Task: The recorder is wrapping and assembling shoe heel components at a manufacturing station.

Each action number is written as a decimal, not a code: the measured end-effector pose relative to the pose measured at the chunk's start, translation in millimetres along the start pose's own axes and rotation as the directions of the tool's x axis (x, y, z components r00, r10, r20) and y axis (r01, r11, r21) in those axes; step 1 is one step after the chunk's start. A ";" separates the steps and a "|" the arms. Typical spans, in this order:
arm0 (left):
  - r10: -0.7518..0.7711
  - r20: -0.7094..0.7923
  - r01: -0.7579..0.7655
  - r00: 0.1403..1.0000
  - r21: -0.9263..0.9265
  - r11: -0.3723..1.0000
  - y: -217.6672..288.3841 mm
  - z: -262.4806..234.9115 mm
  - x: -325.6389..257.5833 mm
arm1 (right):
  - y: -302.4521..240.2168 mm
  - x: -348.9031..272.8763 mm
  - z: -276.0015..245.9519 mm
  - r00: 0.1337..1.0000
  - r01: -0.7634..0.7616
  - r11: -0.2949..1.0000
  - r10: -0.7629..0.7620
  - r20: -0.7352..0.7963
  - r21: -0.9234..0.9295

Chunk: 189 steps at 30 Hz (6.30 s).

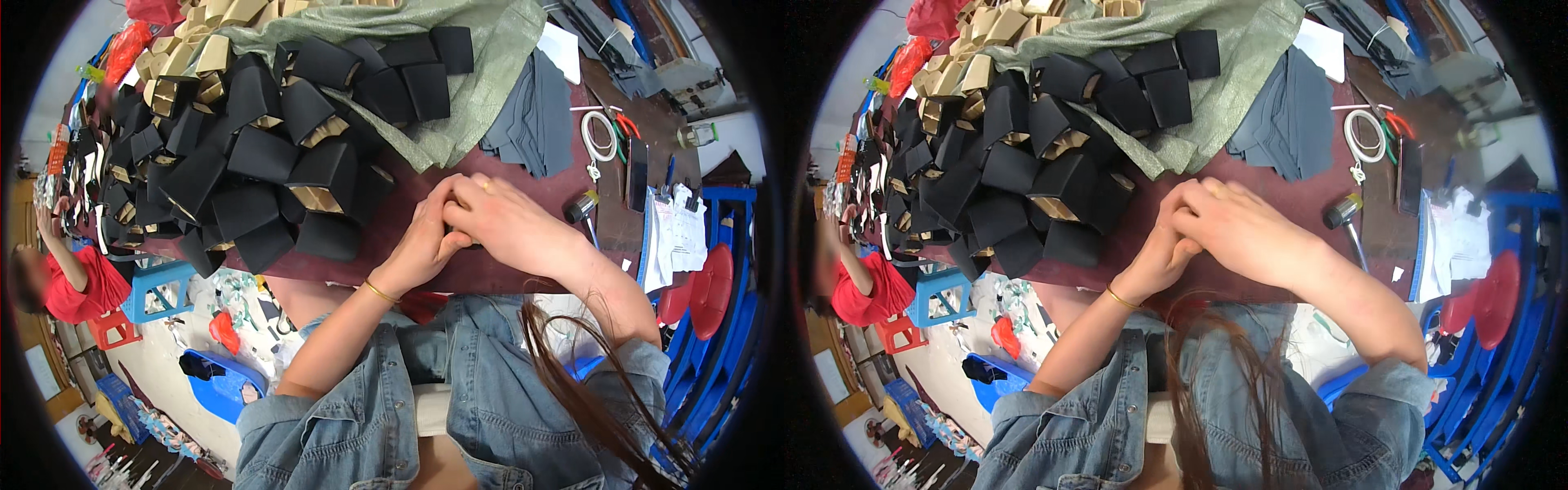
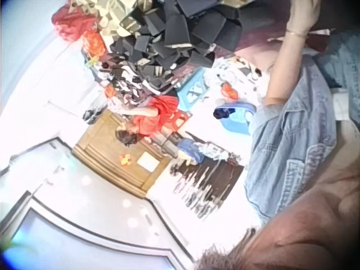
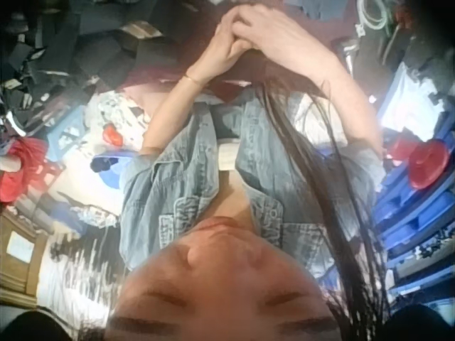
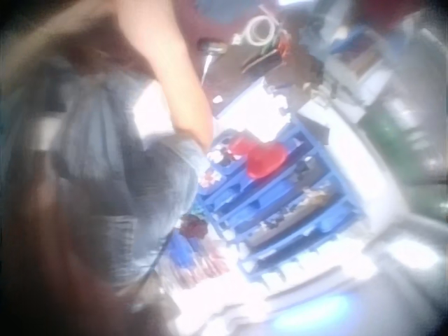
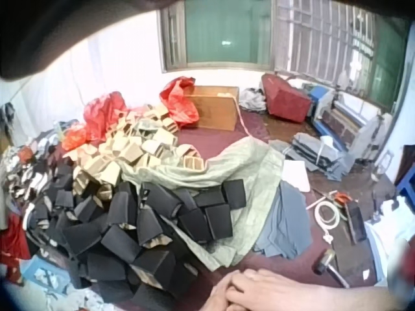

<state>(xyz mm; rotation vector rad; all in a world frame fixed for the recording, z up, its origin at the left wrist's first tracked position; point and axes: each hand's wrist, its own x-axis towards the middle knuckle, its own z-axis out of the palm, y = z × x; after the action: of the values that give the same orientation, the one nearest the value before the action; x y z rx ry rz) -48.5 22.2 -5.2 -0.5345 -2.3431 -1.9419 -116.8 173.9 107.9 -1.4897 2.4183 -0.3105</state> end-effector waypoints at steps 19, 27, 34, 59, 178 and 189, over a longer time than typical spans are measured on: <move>-0.005 -0.074 -0.004 0.997 -0.120 0.993 -2.2 3.5 -1.7 | -20.8 57.9 -38.4 0.498 0.050 0.932 0.289 -0.817 0.360; 0.016 0.128 -0.040 0.992 0.187 0.982 44.6 -25.2 -119.8 | -63.2 27.8 15.7 0.858 0.367 0.588 0.085 -0.506 0.721; -0.343 0.337 0.095 0.877 0.579 0.810 -38.8 -17.3 -171.5 | -32.8 6.2 74.0 0.892 -0.034 0.784 0.303 -0.335 0.619; -0.071 0.494 0.083 0.867 -0.003 0.997 -48.5 205.2 -94.1 | -22.9 19.6 118.9 0.836 -0.168 0.930 0.309 -0.454 0.326; -0.582 -0.304 0.052 0.754 -0.856 0.514 110.5 -18.2 -42.9 | -119.8 -0.4 65.4 0.428 0.304 0.147 0.862 -0.272 0.941; -0.370 -0.212 0.268 0.905 -0.392 0.880 109.4 -42.2 -50.0 | -47.3 -65.3 86.9 0.107 0.659 0.196 0.931 -0.348 0.726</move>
<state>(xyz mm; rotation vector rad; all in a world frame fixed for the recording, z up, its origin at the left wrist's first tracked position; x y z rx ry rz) 23.2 -13.4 94.0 0.1401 -2.0122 -2.4167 -19.2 208.4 50.2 0.2595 1.6097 -3.0313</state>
